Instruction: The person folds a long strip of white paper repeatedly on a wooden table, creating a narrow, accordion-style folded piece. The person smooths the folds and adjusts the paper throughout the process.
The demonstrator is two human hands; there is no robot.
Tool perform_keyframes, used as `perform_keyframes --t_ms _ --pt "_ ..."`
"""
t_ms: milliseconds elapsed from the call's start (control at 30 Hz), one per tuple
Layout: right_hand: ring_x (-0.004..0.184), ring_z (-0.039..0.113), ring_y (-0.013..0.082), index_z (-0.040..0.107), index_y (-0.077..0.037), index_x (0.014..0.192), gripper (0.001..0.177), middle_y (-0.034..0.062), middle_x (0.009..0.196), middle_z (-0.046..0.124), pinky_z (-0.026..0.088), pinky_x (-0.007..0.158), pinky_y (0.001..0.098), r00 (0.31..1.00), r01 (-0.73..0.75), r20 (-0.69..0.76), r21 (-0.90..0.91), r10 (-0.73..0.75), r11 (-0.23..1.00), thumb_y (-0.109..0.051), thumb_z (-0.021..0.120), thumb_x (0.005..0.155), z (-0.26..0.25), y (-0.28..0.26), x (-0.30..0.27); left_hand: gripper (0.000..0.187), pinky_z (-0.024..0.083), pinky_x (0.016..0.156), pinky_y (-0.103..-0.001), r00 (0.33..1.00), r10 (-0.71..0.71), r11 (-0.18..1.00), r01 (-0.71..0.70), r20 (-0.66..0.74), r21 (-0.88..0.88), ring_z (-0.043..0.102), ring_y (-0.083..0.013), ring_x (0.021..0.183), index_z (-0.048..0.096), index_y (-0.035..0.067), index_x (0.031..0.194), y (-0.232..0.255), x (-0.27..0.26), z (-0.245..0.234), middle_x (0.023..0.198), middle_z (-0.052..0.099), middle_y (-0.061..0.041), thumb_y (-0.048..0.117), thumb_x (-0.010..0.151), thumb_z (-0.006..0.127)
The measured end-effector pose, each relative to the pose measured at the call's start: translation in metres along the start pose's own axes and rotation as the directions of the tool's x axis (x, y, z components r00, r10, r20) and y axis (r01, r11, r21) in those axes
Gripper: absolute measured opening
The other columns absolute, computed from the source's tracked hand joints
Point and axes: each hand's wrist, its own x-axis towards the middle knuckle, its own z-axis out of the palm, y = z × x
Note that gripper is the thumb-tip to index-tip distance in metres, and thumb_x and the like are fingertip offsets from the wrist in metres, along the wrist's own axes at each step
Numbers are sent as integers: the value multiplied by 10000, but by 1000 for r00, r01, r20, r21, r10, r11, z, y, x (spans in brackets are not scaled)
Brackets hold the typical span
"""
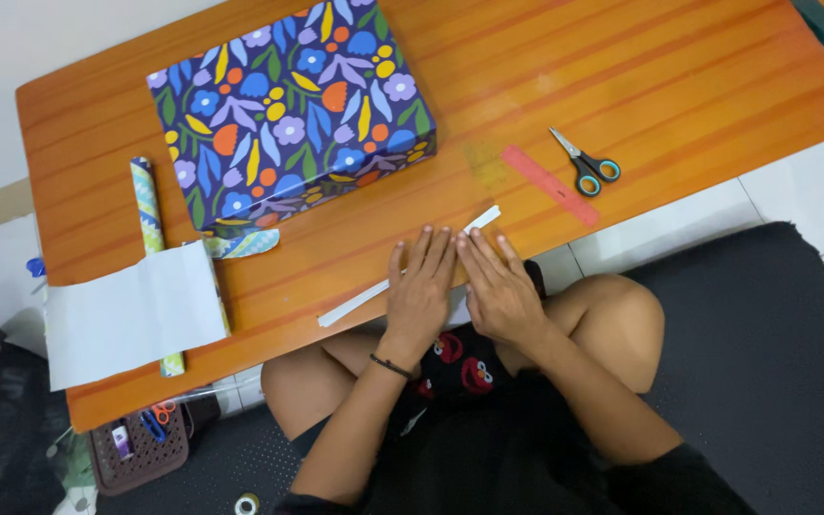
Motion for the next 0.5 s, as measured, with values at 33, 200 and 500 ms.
perform_keyframes --t_ms 33,200,500 --pt "1404 491 352 544 70 1416 610 177 1440 588 309 1189 515 1000 -13 5 -28 13 1000 -107 615 836 0 4 1 536 263 1215 -510 1000 16 1000 -16 4 -12 432 -297 1469 592 21 1430 -3 0 0 1533 524 -112 102 903 542" --pt "1367 529 311 588 33 1372 551 135 1390 629 349 1182 469 999 -28 -27 -32 27 999 -109 623 841 -5 9 8 493 282 1237 -482 1000 14 997 -13 12 -75 431 -314 1475 571 28 1442 -7 3 0 1529 534 -128 89 952 570" --pt "1159 629 297 645 -9 1319 468 127 1154 691 420 1151 478 988 -108 -123 -128 92 986 -75 659 856 -10 21 13 553 281 1248 -457 999 -3 993 8 38 -117 423 -300 1489 575 20 1429 -5 3 -5 1543 525 -144 88 882 624"
